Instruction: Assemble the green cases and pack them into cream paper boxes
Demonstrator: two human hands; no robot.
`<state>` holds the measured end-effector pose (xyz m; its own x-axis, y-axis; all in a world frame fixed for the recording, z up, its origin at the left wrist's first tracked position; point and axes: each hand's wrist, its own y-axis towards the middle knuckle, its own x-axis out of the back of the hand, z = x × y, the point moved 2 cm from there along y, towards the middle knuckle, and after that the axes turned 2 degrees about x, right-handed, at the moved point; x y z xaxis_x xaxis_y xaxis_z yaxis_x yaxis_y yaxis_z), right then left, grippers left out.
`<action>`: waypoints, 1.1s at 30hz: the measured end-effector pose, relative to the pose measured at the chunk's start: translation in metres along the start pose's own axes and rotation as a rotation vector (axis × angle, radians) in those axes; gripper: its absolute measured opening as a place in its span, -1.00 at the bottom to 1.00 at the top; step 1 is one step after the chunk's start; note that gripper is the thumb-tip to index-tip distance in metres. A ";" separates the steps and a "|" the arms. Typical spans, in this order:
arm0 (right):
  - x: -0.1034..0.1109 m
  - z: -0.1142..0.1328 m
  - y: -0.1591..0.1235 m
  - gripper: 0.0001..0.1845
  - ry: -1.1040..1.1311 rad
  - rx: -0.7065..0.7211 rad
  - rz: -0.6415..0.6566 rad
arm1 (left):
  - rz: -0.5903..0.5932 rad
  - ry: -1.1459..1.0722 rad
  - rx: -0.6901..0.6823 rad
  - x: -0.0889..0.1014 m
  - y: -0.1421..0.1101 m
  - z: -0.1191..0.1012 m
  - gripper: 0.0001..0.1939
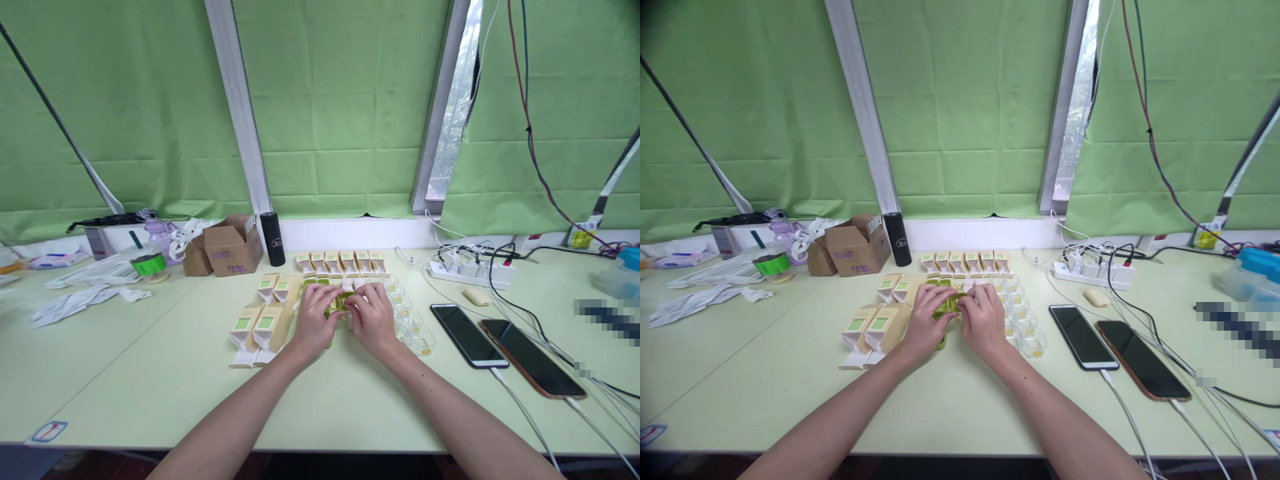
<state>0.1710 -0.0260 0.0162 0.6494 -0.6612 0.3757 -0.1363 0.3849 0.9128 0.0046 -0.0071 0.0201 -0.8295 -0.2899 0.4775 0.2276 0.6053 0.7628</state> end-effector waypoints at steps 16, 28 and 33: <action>0.001 0.003 0.000 -0.81 0.034 0.002 -0.002 | -0.028 0.033 0.048 0.001 0.001 0.007 -0.54; -0.015 -0.001 -0.002 -0.77 -0.054 -0.064 0.273 | -0.242 -0.017 0.297 0.014 0.010 0.015 -0.57; -0.032 0.001 -0.001 -0.75 -0.175 -0.030 0.416 | -0.284 -0.060 0.355 0.013 0.010 0.020 -0.56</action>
<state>0.1491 -0.0058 0.0031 0.4075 -0.5443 0.7333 -0.3357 0.6575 0.6746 -0.0142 0.0102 0.0249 -0.8639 -0.4445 0.2368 -0.1937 0.7273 0.6585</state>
